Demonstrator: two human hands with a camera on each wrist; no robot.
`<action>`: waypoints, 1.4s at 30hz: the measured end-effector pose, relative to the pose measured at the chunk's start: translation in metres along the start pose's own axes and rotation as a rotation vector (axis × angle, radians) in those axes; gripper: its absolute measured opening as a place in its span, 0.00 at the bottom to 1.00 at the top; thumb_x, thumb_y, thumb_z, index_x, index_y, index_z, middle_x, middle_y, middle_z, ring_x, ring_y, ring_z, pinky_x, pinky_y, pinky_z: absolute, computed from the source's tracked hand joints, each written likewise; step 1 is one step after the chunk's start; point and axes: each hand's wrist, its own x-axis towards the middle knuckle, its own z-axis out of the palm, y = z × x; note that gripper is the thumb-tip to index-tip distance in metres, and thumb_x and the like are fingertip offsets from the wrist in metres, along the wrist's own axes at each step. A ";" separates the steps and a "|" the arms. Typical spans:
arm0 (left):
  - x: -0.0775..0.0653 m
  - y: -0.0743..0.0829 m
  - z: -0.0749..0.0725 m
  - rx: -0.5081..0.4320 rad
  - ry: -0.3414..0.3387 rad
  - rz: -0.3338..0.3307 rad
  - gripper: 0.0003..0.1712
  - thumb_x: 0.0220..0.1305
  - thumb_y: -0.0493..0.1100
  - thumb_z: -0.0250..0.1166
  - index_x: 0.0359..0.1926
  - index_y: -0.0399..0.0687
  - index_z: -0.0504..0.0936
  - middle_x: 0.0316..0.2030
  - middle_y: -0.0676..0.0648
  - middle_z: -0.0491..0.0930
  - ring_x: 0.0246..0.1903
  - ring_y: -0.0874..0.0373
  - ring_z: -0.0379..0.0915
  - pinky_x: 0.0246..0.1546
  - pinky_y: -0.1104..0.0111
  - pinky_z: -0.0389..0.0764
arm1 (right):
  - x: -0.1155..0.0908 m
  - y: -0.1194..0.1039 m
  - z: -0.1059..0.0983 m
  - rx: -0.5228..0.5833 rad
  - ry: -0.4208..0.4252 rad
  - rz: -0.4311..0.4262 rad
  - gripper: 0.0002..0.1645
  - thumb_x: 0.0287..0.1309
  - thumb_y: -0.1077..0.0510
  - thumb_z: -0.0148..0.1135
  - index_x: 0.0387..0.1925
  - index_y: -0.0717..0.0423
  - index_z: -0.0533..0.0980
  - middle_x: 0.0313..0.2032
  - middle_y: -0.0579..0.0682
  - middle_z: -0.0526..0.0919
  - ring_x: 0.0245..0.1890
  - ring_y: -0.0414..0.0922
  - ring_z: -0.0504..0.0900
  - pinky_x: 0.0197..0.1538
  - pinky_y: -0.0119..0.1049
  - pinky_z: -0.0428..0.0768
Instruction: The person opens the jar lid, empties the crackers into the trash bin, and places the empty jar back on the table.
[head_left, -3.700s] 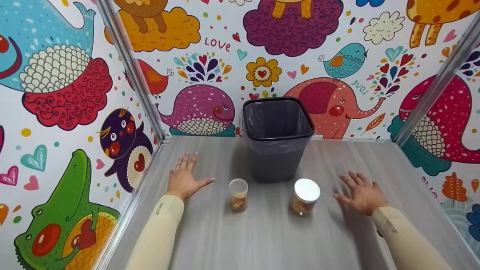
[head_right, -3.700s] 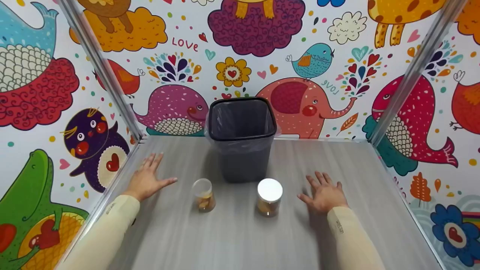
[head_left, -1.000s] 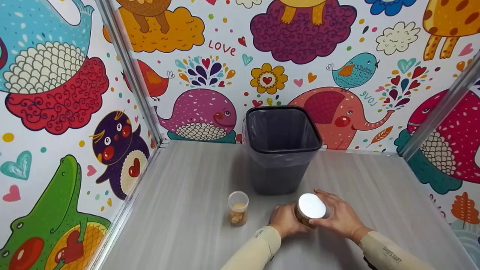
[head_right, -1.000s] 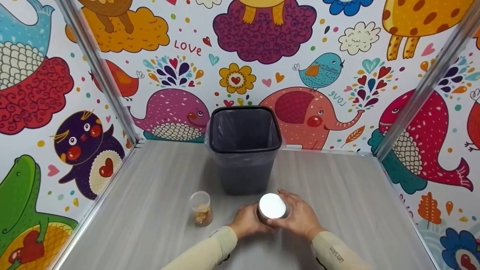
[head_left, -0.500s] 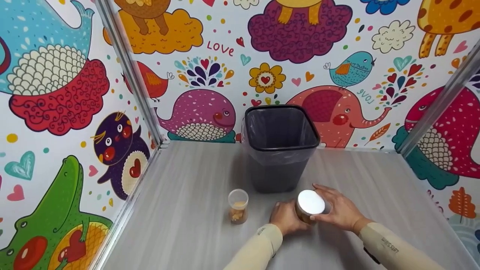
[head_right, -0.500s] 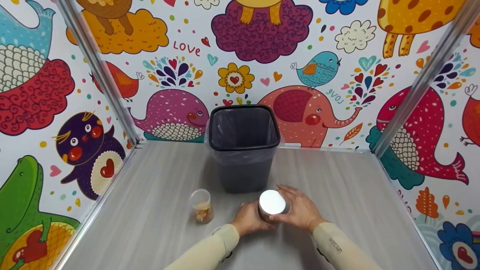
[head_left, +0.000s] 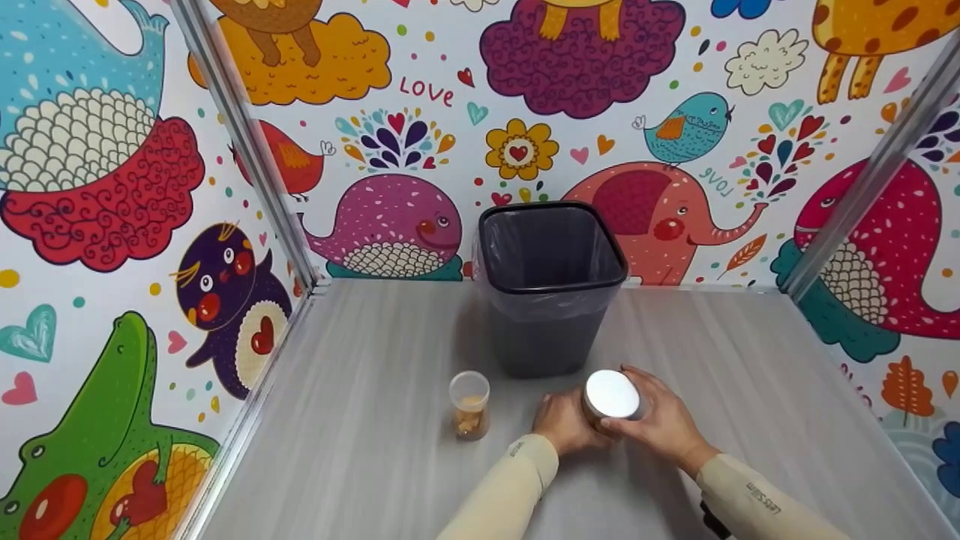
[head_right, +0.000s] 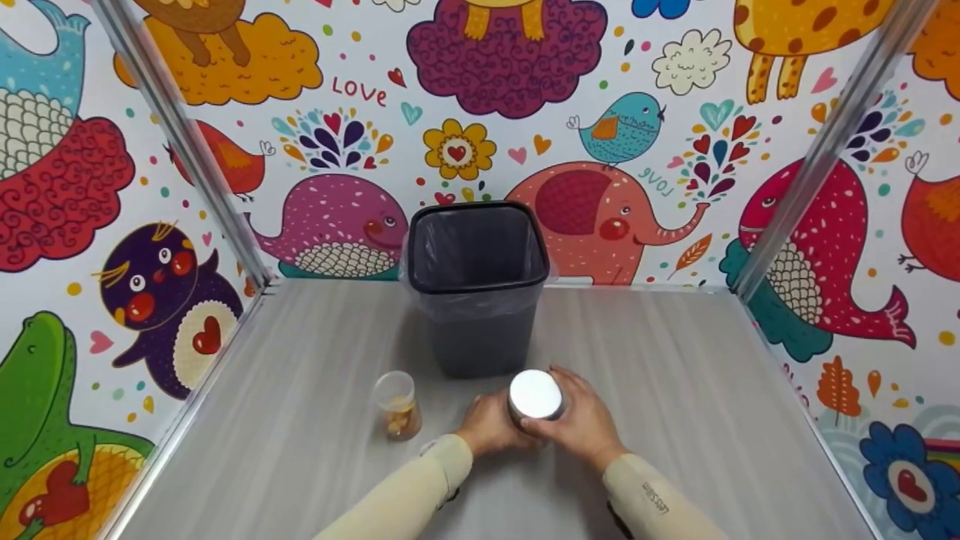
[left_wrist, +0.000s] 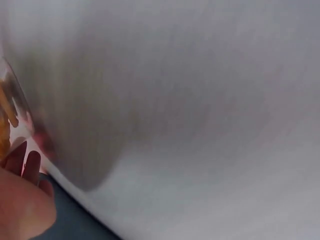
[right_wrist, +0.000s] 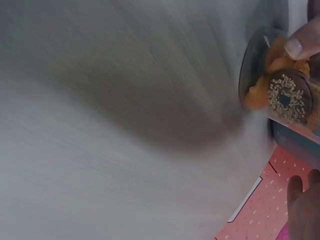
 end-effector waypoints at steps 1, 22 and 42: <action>0.001 -0.001 0.000 -0.013 -0.003 0.006 0.44 0.31 0.62 0.83 0.53 0.53 0.81 0.44 0.60 0.84 0.46 0.65 0.79 0.53 0.64 0.73 | 0.001 0.001 0.000 -0.008 0.005 -0.005 0.57 0.35 0.37 0.83 0.63 0.65 0.73 0.62 0.57 0.76 0.62 0.56 0.73 0.61 0.54 0.69; 0.007 -0.006 0.001 -0.010 -0.029 0.023 0.40 0.28 0.65 0.84 0.48 0.62 0.83 0.38 0.69 0.83 0.41 0.73 0.77 0.56 0.71 0.70 | 0.028 0.029 -0.022 -0.022 -0.227 -0.228 0.49 0.40 0.37 0.80 0.65 0.43 0.74 0.69 0.48 0.70 0.66 0.53 0.69 0.62 0.48 0.70; 0.003 -0.003 -0.003 0.044 -0.023 0.073 0.41 0.31 0.63 0.83 0.51 0.58 0.83 0.43 0.66 0.83 0.45 0.72 0.77 0.58 0.66 0.68 | -0.004 -0.003 0.011 0.108 0.046 0.091 0.58 0.36 0.40 0.83 0.66 0.62 0.70 0.67 0.55 0.69 0.66 0.55 0.68 0.64 0.45 0.65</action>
